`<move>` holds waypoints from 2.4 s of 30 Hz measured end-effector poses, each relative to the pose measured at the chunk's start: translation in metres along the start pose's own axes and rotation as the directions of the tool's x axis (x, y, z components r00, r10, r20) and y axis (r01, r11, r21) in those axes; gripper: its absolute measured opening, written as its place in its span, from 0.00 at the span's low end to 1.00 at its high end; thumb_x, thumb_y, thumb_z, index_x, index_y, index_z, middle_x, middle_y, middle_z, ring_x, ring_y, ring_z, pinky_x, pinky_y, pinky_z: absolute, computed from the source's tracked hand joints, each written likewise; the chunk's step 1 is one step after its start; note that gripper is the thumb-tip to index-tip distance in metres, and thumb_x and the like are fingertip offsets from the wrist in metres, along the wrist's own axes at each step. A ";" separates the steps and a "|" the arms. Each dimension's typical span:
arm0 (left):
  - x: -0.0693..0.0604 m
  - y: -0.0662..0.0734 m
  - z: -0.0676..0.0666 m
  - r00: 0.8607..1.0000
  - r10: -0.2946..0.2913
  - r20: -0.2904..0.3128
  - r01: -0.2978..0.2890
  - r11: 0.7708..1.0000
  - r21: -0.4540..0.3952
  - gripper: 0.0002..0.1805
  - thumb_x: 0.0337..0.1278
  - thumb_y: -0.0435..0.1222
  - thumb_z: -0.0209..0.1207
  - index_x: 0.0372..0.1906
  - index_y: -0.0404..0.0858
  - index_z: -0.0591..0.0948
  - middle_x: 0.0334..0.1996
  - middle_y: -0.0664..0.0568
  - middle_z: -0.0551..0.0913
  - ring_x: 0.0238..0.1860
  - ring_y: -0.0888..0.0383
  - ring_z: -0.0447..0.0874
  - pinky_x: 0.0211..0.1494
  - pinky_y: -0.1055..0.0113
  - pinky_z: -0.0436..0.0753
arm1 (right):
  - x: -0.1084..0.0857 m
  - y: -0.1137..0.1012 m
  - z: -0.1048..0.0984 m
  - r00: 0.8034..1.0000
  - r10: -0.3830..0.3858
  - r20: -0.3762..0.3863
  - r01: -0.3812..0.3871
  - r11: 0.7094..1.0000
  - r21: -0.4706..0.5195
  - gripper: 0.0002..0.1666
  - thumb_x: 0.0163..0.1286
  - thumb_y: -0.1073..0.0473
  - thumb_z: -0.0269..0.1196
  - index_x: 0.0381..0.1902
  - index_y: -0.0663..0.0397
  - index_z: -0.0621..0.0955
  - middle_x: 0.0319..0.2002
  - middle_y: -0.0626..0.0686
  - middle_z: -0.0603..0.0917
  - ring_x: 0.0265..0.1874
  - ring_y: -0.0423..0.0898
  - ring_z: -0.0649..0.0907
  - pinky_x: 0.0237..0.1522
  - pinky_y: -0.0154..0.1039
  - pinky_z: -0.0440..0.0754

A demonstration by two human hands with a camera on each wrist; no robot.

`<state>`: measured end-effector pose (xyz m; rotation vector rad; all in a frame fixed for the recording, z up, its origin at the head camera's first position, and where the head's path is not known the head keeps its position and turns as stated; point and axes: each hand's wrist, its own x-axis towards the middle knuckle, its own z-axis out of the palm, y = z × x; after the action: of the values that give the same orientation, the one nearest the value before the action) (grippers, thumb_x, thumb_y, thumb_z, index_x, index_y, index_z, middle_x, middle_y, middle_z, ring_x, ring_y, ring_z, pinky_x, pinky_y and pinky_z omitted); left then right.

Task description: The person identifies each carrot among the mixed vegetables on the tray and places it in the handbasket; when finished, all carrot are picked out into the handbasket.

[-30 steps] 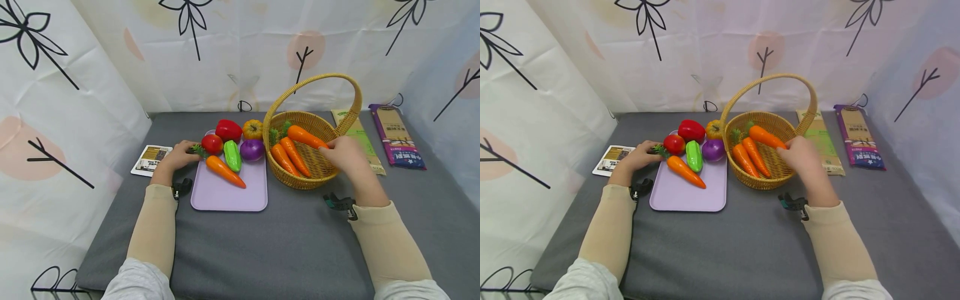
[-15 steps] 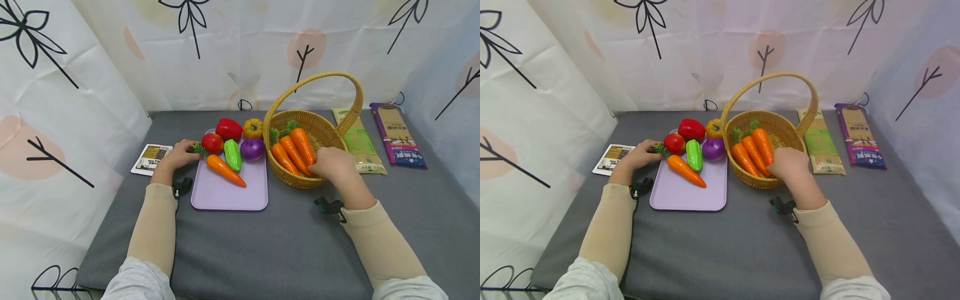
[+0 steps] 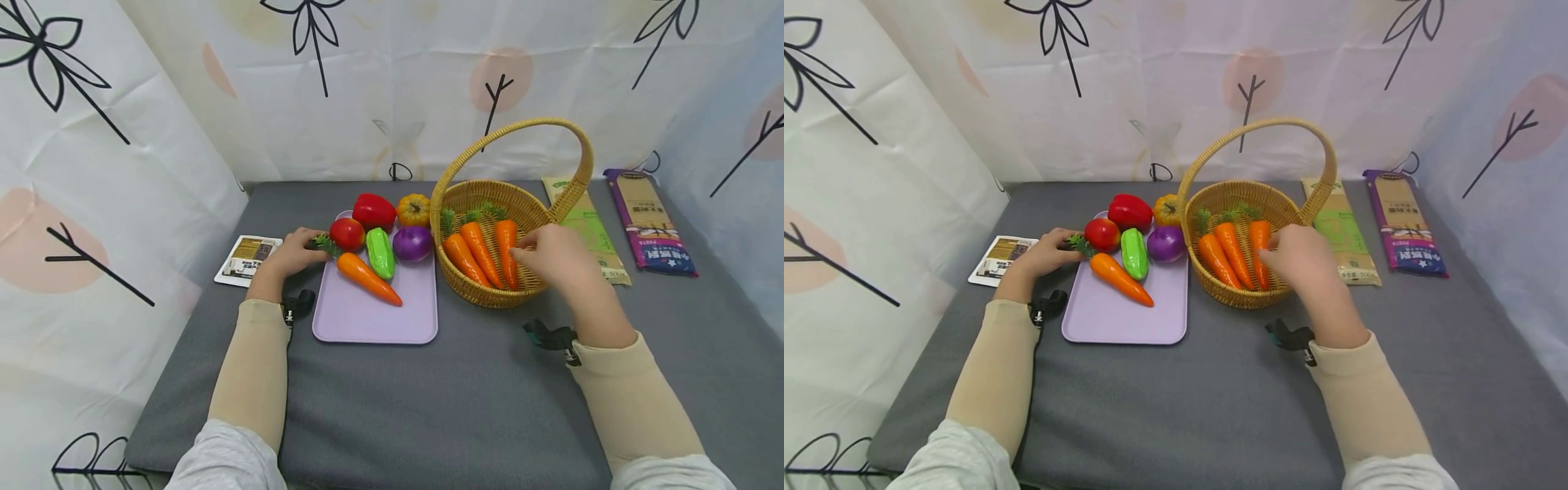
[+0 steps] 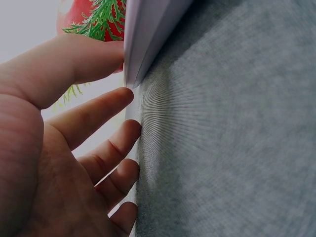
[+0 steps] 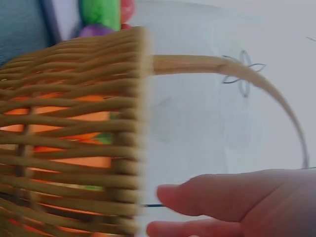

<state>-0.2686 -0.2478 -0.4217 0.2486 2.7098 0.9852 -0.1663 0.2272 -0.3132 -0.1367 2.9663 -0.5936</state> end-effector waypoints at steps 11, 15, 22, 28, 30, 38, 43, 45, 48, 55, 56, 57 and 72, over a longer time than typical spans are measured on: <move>0.001 0.002 0.001 1.000 0.002 0.006 -0.002 1.000 0.008 0.34 0.65 0.47 0.62 0.73 0.40 0.72 0.71 0.40 0.66 0.70 0.39 0.56 0.72 0.35 0.62 | -0.035 -0.018 -0.025 0.954 0.058 -0.295 -0.014 0.989 0.149 0.29 0.76 0.42 0.59 0.59 0.59 0.84 0.40 0.59 0.82 0.41 0.56 0.76 0.36 0.48 0.74; 0.002 0.000 0.001 1.000 -0.004 0.007 0.003 1.000 0.012 0.34 0.65 0.47 0.62 0.73 0.40 0.72 0.72 0.40 0.65 0.70 0.39 0.56 0.72 0.36 0.62 | -0.048 -0.028 -0.027 0.928 0.021 -0.371 0.047 0.984 0.174 0.28 0.74 0.41 0.62 0.58 0.58 0.84 0.37 0.57 0.83 0.39 0.52 0.76 0.34 0.43 0.73; 0.003 -0.004 0.002 1.000 -0.022 0.004 0.022 1.000 0.004 0.34 0.65 0.49 0.62 0.74 0.43 0.72 0.72 0.42 0.64 0.71 0.41 0.56 0.71 0.36 0.63 | -0.064 -0.048 -0.023 0.845 -0.066 -0.531 0.205 0.957 0.206 0.21 0.72 0.49 0.67 0.55 0.56 0.87 0.35 0.53 0.83 0.33 0.46 0.77 0.33 0.24 0.71; 0.004 -0.004 0.002 1.000 -0.023 0.005 0.023 1.000 -0.001 0.35 0.65 0.48 0.62 0.74 0.43 0.72 0.72 0.41 0.64 0.70 0.40 0.56 0.71 0.35 0.63 | -0.068 -0.062 -0.010 0.717 -0.199 -0.668 0.408 0.897 0.171 0.15 0.66 0.61 0.72 0.50 0.62 0.87 0.32 0.53 0.84 0.29 0.40 0.78 0.35 0.19 0.74; 0.004 -0.003 0.002 1.000 -0.023 0.008 0.024 1.000 -0.003 0.34 0.65 0.48 0.63 0.74 0.43 0.72 0.72 0.41 0.64 0.70 0.40 0.56 0.71 0.35 0.63 | -0.066 -0.067 -0.003 0.682 -0.252 -0.686 0.475 0.867 0.153 0.15 0.64 0.64 0.73 0.48 0.64 0.87 0.32 0.54 0.84 0.28 0.40 0.79 0.36 0.19 0.75; 0.002 -0.003 0.002 0.999 -0.030 0.017 0.030 1.000 -0.005 0.35 0.65 0.48 0.63 0.74 0.42 0.72 0.72 0.41 0.64 0.70 0.40 0.56 0.71 0.35 0.63 | -0.055 -0.085 0.030 0.716 -0.351 -0.603 0.581 0.778 0.237 0.16 0.63 0.63 0.74 0.49 0.59 0.87 0.34 0.49 0.84 0.30 0.39 0.81 0.36 0.30 0.83; 0.003 -0.002 0.000 1.000 -0.020 0.015 0.019 1.000 0.008 0.35 0.65 0.50 0.63 0.74 0.41 0.72 0.72 0.40 0.65 0.70 0.39 0.56 0.71 0.35 0.63 | -0.052 -0.097 0.049 0.793 -0.367 -0.486 0.559 0.756 0.342 0.17 0.64 0.61 0.74 0.51 0.56 0.86 0.35 0.47 0.83 0.32 0.38 0.83 0.37 0.38 0.88; 0.003 -0.001 -0.002 1.000 -0.018 0.015 0.018 1.000 0.011 0.36 0.65 0.50 0.62 0.74 0.41 0.71 0.72 0.40 0.64 0.70 0.39 0.56 0.71 0.34 0.62 | -0.050 -0.101 0.058 0.812 -0.377 -0.446 0.551 0.747 0.372 0.17 0.65 0.60 0.74 0.51 0.56 0.85 0.36 0.47 0.83 0.32 0.39 0.83 0.36 0.39 0.88; 0.003 -0.001 -0.004 1.000 -0.021 0.009 0.021 1.000 0.013 0.35 0.66 0.49 0.62 0.74 0.41 0.71 0.72 0.40 0.64 0.70 0.39 0.56 0.71 0.34 0.62 | -0.043 -0.107 0.073 0.840 -0.387 -0.382 0.527 0.750 0.399 0.17 0.66 0.58 0.73 0.51 0.55 0.85 0.36 0.46 0.83 0.32 0.39 0.82 0.36 0.36 0.87; 0.003 -0.001 -0.003 1.000 -0.023 0.021 0.023 1.000 0.007 0.35 0.66 0.48 0.62 0.75 0.41 0.71 0.73 0.40 0.63 0.71 0.39 0.55 0.71 0.34 0.62 | -0.018 -0.114 0.115 0.929 -0.332 -0.162 0.369 0.827 0.424 0.19 0.68 0.54 0.70 0.53 0.57 0.86 0.36 0.45 0.84 0.32 0.41 0.82 0.34 0.35 0.84; 0.003 -0.001 -0.003 0.999 -0.022 0.024 0.022 1.000 0.008 0.35 0.66 0.49 0.62 0.75 0.41 0.71 0.73 0.40 0.63 0.71 0.39 0.55 0.71 0.34 0.62 | -0.015 -0.114 0.120 0.939 -0.318 -0.128 0.341 0.838 0.426 0.20 0.68 0.53 0.70 0.53 0.58 0.86 0.35 0.45 0.84 0.30 0.41 0.82 0.33 0.35 0.83; 0.003 -0.001 -0.002 0.999 -0.021 0.025 0.021 1.000 0.007 0.35 0.66 0.49 0.62 0.75 0.41 0.71 0.73 0.40 0.63 0.71 0.39 0.55 0.71 0.34 0.62 | -0.012 -0.114 0.125 0.948 -0.303 -0.100 0.316 0.848 0.425 0.20 0.68 0.53 0.70 0.53 0.58 0.86 0.33 0.45 0.84 0.29 0.42 0.82 0.31 0.36 0.82; 0.005 -0.002 0.001 1.000 -0.021 0.021 0.021 1.000 0.003 0.35 0.66 0.49 0.62 0.75 0.42 0.71 0.72 0.40 0.64 0.71 0.39 0.55 0.72 0.34 0.62 | 0.013 -0.105 0.166 0.945 -0.316 -0.084 0.327 0.902 0.281 0.13 0.66 0.55 0.72 0.44 0.56 0.89 0.20 0.44 0.75 0.22 0.41 0.73 0.27 0.36 0.70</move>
<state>-0.2730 -0.2480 -0.4244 0.2299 2.6890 0.9681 -0.1507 0.0666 -0.4258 -0.6020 2.8636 -1.0761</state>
